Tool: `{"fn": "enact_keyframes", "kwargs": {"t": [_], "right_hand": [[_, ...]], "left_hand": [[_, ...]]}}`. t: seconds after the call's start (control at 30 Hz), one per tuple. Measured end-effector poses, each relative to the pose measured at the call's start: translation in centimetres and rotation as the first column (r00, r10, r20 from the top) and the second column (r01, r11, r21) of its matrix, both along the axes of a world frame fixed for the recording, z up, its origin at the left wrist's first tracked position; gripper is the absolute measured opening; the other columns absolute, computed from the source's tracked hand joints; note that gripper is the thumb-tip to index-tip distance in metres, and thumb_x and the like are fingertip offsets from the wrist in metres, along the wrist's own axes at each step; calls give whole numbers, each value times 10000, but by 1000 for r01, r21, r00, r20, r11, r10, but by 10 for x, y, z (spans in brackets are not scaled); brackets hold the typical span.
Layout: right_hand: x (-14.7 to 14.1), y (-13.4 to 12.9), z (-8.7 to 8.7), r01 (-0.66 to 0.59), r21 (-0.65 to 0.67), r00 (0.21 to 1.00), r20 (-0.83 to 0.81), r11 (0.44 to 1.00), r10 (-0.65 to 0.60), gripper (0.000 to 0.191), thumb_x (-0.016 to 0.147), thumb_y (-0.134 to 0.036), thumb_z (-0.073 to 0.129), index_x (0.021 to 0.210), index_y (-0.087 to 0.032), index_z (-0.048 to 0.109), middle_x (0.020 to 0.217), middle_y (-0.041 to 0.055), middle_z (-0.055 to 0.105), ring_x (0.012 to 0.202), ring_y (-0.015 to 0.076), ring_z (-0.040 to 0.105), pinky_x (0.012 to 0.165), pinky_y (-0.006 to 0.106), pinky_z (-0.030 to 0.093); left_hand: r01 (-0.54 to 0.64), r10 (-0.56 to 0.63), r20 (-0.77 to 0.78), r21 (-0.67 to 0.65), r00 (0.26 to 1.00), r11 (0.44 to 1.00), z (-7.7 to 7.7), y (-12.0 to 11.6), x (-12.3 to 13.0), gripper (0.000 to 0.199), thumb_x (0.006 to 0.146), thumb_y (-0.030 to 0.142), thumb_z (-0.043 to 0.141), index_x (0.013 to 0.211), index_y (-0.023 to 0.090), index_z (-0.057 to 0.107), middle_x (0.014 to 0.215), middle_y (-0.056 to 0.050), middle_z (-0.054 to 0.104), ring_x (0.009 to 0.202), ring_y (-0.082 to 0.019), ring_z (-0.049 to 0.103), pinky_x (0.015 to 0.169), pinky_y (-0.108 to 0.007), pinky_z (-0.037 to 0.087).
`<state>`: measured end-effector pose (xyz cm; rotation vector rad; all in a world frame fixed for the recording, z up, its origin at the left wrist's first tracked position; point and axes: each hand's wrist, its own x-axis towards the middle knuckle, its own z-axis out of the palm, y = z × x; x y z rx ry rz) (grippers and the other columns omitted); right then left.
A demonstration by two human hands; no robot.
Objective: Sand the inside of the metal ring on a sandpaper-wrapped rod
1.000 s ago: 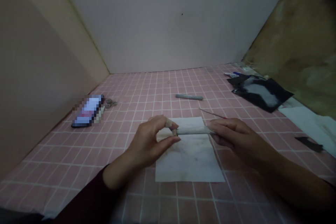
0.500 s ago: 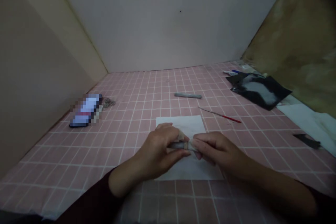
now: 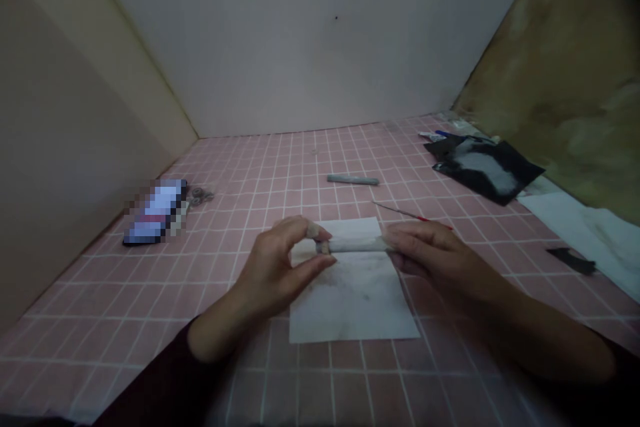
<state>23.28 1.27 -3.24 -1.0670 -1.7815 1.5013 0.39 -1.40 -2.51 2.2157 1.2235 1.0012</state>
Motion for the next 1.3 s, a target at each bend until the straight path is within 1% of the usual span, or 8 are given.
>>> {"fn": "enact_keyframes", "kwargs": {"t": [0.13, 0.3, 0.47, 0.63, 0.77, 0.93, 1.13, 1.3], "right_hand": [[-3, -2, 0, -123, 28, 991, 54, 992, 122, 413, 897, -431, 464, 586, -162, 498, 525, -34, 368, 492, 86, 338, 463, 235, 246], [1, 0, 0, 10, -10, 1000, -15, 1000, -10, 395, 906, -428, 473, 618, -161, 511, 548, -32, 371, 509, 86, 332, 486, 242, 254], [-3, -3, 0, -115, 42, 993, 19, 992, 115, 401, 902, -396, 474, 578, -160, 490, 541, -29, 377, 521, 91, 350, 500, 245, 261], [2, -1, 3, 41, -28, 997, -58, 999, -43, 374, 893, -423, 494, 619, -169, 510, 558, -31, 362, 511, 91, 319, 479, 243, 241], [-3, -5, 2, -126, 37, 992, 23, 991, 125, 402, 900, -408, 472, 582, -162, 496, 525, -30, 368, 505, 91, 347, 484, 241, 259], [-2, -2, 2, 26, -25, 999, -36, 999, -26, 398, 887, -446, 489, 605, -166, 501, 563, -27, 377, 510, 90, 339, 477, 240, 257], [-6, -4, -1, -135, 21, 991, 28, 991, 135, 417, 890, -427, 463, 566, -165, 475, 527, -33, 370, 499, 86, 343, 468, 229, 254], [-2, 1, 1, -1, -20, 1000, -16, 1000, 1, 393, 889, -440, 479, 605, -168, 493, 552, -36, 362, 502, 87, 322, 477, 239, 243]], "left_hand": [[111, -113, -37, -60, 993, 992, -1, -2, 3, 169, 804, 274, 677, 929, 204, 588, 926, -42, 665, 882, -199, 614, 790, -340, 483], [-8, 8, 11, -12, 1000, 1000, 0, 0, 1, 172, 817, 267, 666, 950, 202, 579, 932, -35, 660, 886, -189, 622, 820, -337, 474], [116, -117, -5, -90, 993, 989, 2, -2, 3, 168, 808, 263, 673, 936, 196, 586, 939, -42, 652, 896, -192, 612, 803, -330, 479], [8, -5, 74, -49, 997, 999, 3, 0, -1, 168, 819, 256, 666, 953, 202, 582, 973, -43, 645, 960, -191, 605, 856, -336, 461], [131, -131, 8, -87, 991, 988, 2, -2, 2, 184, 797, 259, 686, 939, 201, 584, 971, -44, 645, 915, -190, 616, 820, -334, 478], [13, -13, 19, -10, 1000, 1000, 2, 0, -2, 184, 808, 262, 676, 954, 203, 581, 1000, -52, 639, 979, -201, 603, 850, -341, 465], [122, -124, -20, -49, 992, 991, -1, -2, 4, 186, 791, 273, 690, 933, 198, 596, 981, -56, 650, 937, -203, 615, 820, -338, 486], [5, -4, 7, -8, 1000, 1000, 2, 1, -3, 182, 808, 273, 675, 949, 202, 585, 996, -54, 643, 970, -201, 605, 844, -348, 475]]}}
